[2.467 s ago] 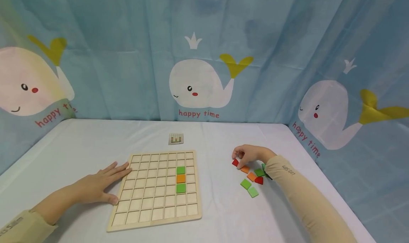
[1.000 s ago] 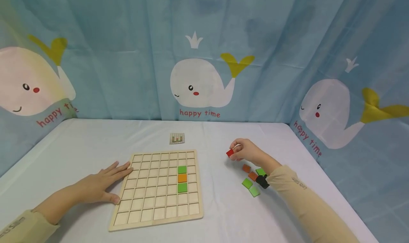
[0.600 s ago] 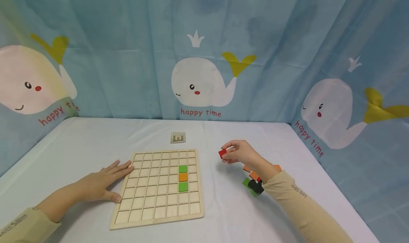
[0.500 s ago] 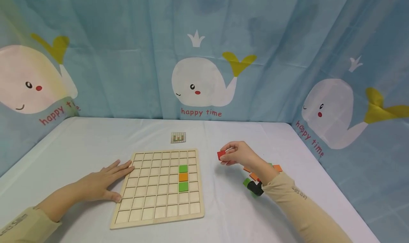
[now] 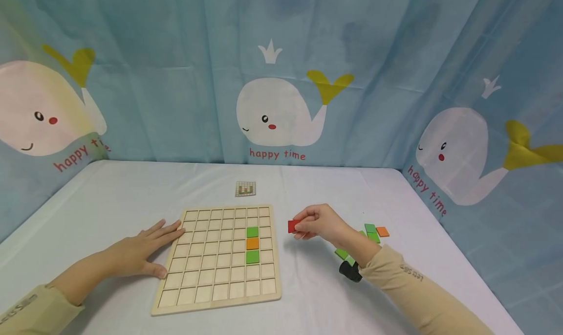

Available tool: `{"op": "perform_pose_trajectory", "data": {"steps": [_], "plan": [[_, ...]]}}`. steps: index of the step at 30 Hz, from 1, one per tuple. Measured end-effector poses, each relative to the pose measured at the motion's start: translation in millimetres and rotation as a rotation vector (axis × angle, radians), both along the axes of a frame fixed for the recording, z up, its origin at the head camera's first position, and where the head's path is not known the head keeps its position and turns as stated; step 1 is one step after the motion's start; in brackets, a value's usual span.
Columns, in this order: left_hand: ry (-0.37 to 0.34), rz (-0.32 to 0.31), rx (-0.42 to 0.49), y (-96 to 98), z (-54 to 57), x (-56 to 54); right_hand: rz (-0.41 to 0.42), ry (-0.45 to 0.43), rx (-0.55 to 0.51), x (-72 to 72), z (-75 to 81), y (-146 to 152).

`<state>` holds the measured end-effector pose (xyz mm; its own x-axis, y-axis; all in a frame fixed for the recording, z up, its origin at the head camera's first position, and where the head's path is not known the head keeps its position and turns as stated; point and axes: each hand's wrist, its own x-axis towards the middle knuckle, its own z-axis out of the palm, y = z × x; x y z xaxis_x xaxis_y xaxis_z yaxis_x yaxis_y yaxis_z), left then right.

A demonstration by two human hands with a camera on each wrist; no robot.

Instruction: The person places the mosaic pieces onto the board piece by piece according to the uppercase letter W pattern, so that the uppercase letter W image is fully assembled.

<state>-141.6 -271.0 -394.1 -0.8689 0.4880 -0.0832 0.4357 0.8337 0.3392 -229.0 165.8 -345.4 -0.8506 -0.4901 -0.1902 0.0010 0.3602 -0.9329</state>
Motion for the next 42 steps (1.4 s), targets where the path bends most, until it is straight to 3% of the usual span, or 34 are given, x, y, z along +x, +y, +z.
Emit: {"op": "perform_pose_trajectory", "data": {"steps": [8,23,31,42], "plan": [[-0.011,0.010,0.005,-0.4,0.4,-0.6,0.007,0.062,0.052,10.4,-2.6,-10.4],[-0.006,0.011,0.007,-0.8,1.6,-0.9,0.109,-0.014,0.011,29.2,-12.7,-29.0],[-0.013,0.006,0.007,-1.0,1.3,-0.8,0.154,-0.018,0.080,39.8,-15.2,-48.1],[-0.007,0.004,0.018,-1.7,-0.4,-0.9,0.189,0.064,0.191,49.2,-20.7,-68.6]]}}
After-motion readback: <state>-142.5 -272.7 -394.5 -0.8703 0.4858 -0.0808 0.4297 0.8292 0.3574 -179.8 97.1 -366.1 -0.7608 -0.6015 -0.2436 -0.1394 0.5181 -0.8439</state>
